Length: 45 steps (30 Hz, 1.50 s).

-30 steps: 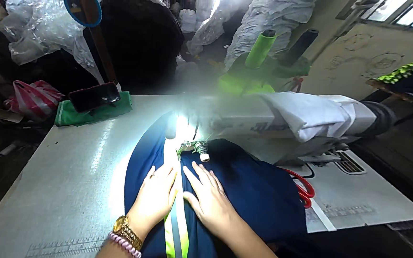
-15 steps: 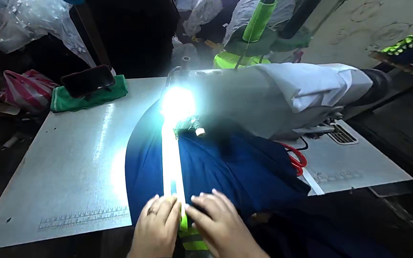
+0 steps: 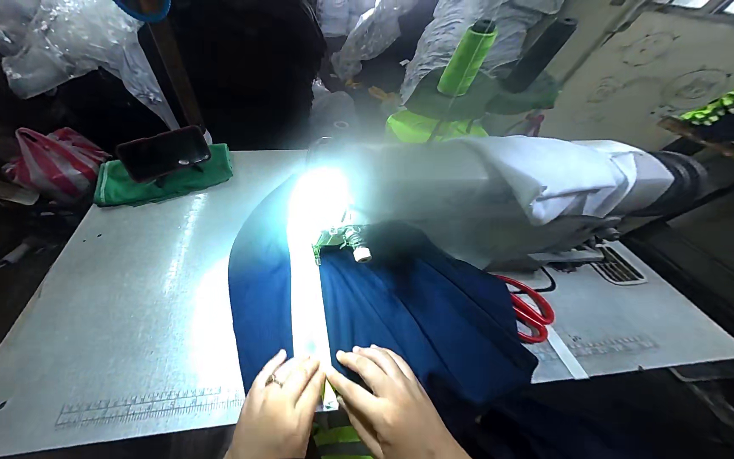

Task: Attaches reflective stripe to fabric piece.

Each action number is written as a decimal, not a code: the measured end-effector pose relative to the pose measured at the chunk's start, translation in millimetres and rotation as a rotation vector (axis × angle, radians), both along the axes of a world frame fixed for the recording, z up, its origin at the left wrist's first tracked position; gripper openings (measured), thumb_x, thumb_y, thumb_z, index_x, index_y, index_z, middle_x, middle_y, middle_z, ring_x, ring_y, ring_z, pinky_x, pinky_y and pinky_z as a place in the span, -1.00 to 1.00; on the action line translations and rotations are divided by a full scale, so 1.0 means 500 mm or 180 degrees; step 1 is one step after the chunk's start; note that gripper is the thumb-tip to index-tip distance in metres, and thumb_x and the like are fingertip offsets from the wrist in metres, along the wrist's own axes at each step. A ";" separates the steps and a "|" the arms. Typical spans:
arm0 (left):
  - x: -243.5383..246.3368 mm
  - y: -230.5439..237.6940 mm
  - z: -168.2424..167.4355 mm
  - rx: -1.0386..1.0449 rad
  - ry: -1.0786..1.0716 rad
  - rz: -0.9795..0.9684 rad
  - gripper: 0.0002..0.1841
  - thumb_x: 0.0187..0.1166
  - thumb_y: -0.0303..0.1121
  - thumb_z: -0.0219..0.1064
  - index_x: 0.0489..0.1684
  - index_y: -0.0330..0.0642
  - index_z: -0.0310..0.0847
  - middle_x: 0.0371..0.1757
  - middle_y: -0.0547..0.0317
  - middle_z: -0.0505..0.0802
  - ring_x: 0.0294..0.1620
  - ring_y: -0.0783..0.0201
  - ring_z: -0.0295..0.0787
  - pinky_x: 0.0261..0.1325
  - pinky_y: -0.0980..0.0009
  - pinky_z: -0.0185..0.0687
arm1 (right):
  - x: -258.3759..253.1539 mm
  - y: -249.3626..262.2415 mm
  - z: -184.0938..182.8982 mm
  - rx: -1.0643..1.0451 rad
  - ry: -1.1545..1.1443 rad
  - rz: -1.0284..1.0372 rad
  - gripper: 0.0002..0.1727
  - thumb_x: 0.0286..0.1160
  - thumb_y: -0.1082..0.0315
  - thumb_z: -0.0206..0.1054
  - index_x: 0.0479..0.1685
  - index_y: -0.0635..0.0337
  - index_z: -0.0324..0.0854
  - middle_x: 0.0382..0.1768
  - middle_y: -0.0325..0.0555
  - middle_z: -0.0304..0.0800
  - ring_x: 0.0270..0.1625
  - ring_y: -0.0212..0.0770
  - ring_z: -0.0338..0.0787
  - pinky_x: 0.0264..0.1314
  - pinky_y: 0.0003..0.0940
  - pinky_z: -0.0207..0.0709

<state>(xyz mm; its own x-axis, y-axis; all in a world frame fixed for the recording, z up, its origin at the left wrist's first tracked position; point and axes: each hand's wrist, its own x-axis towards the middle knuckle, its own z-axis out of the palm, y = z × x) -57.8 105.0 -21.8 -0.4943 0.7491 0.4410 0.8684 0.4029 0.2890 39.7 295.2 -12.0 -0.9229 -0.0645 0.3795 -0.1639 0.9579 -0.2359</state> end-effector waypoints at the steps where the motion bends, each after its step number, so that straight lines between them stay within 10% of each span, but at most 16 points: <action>1: 0.009 -0.005 0.006 -0.0033 -0.0084 -0.0064 -0.74 0.66 -0.45 0.25 0.08 -0.06 0.87 0.17 0.20 0.93 0.28 0.22 0.85 0.46 0.15 0.66 | 0.007 -0.004 0.014 -0.0082 -0.0162 -0.0013 -0.68 0.64 0.17 0.28 0.24 -0.26 0.84 0.23 -0.21 0.88 0.35 -0.06 0.80 0.48 0.02 0.56; 24: -0.313 0.133 0.055 -0.0929 -0.0730 -0.0206 -0.55 0.80 -0.16 0.00 0.55 0.04 0.61 0.64 0.31 0.62 0.69 0.28 0.45 0.80 -0.03 0.12 | -0.196 0.085 0.029 0.0005 -0.0191 -0.0399 -0.59 0.70 -0.01 0.11 0.33 -0.36 0.79 0.32 -0.34 0.81 0.44 -0.13 0.70 0.46 0.04 0.56; 30: -0.321 0.141 0.050 -0.0879 -0.0785 -0.0162 -0.54 0.79 -0.21 -0.03 0.57 0.02 0.59 0.65 0.35 0.60 0.71 0.31 0.42 0.84 -0.01 0.05 | 0.011 0.355 0.219 -0.0318 0.1699 -0.1010 -0.73 0.81 0.31 0.10 0.20 0.23 0.64 0.14 -0.14 0.80 0.25 -0.38 0.75 0.37 -0.36 0.62; 34: -0.321 0.143 0.041 -0.0907 -0.0695 -0.0121 -0.52 0.79 -0.17 -0.05 0.59 0.04 0.56 0.68 0.38 0.57 0.73 0.34 0.38 0.85 0.00 0.02 | 0.025 0.725 0.323 -0.0372 0.1289 -0.2539 -0.29 0.83 -0.15 -0.06 0.61 0.30 0.38 0.44 0.38 0.57 0.49 0.19 0.61 0.54 0.15 0.44; 37: -0.320 0.143 0.041 -0.0851 -0.0638 -0.0088 -0.53 0.79 -0.19 -0.03 0.56 0.01 0.59 0.66 0.36 0.60 0.71 0.32 0.42 0.83 0.01 0.07 | -0.031 0.802 0.376 -0.0783 0.0161 -0.3414 -0.06 0.76 -0.33 -0.09 0.38 0.59 0.49 0.29 0.84 0.49 0.43 0.78 0.44 0.33 0.77 0.15; 45: -0.319 0.146 0.050 -0.0960 -0.0731 -0.0074 -0.54 0.78 -0.19 -0.03 0.54 0.01 0.60 0.66 0.35 0.59 0.71 0.31 0.41 0.85 0.04 0.02 | 0.006 0.769 0.298 -0.0963 0.0872 -0.3228 -0.26 0.83 -0.14 -0.10 0.51 0.42 0.43 0.37 0.62 0.53 0.46 0.53 0.52 0.40 0.58 0.26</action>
